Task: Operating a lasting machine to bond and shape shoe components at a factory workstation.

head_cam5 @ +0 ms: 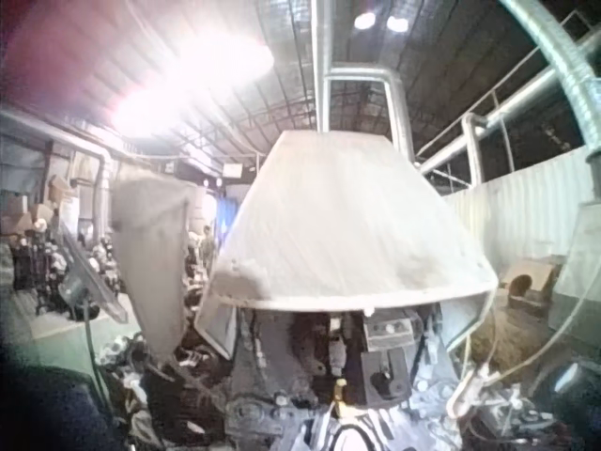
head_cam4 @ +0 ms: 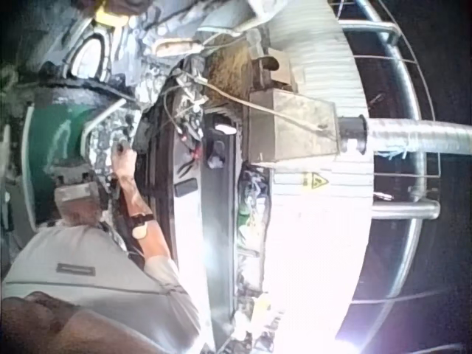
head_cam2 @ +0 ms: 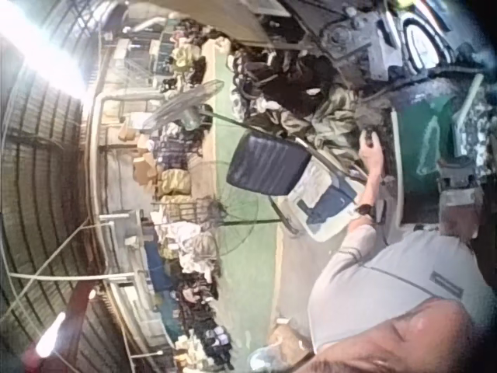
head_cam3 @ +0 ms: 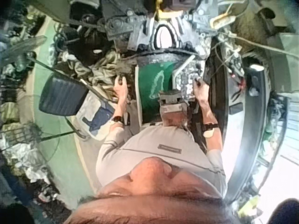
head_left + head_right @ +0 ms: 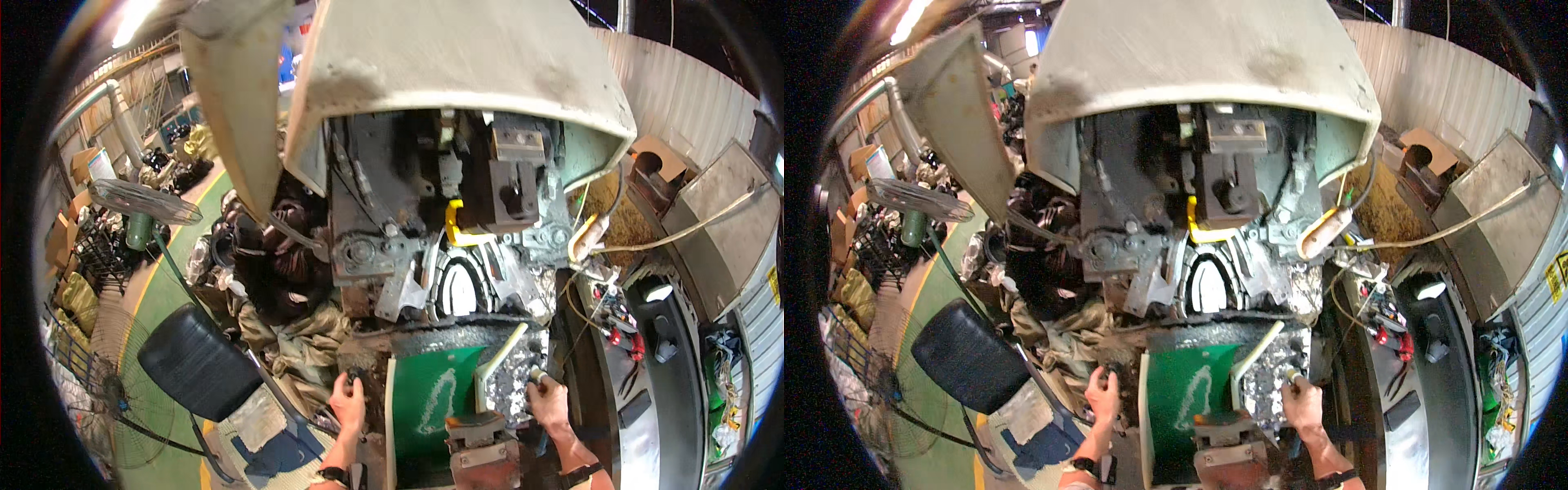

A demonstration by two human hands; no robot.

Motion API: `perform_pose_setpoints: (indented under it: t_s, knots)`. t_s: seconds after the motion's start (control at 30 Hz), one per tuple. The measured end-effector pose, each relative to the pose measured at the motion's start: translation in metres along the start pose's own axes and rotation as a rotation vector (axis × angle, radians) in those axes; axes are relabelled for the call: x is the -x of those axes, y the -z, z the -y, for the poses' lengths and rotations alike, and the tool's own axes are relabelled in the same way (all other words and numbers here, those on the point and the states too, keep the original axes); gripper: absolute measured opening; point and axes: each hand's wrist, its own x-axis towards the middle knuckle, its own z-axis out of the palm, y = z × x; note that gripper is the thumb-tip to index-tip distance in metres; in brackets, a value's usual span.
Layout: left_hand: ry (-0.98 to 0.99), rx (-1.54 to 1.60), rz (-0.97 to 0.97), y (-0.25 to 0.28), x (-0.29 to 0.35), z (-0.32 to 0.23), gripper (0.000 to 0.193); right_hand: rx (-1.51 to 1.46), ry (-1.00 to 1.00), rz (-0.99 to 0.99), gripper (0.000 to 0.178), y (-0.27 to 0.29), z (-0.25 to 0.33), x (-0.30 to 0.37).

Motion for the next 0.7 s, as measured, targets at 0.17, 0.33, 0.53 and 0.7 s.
perform_pose_setpoints:
  t_s: [0.17,0.33,0.53,0.7]
  knots:
    - [-0.171,0.095,0.21,-0.011,0.027,-0.023,0.035,0.001,0.068,-0.045,0.03,-0.002,0.001,0.004]
    - [-0.389,-0.053,0.219,-0.016,0.057,-0.023,0.039,-0.01,0.082,-0.047,0.03,-0.008,-0.001,0.008]
    - [-0.468,-0.114,0.25,-0.043,0.049,-0.003,0.036,-0.053,-0.011,-0.139,0.03,-0.004,-0.021,0.007]
    - [-0.363,-0.071,0.239,-0.035,0.038,0.027,0.037,-0.209,-0.125,0.156,0.037,-0.004,-0.027,0.007]
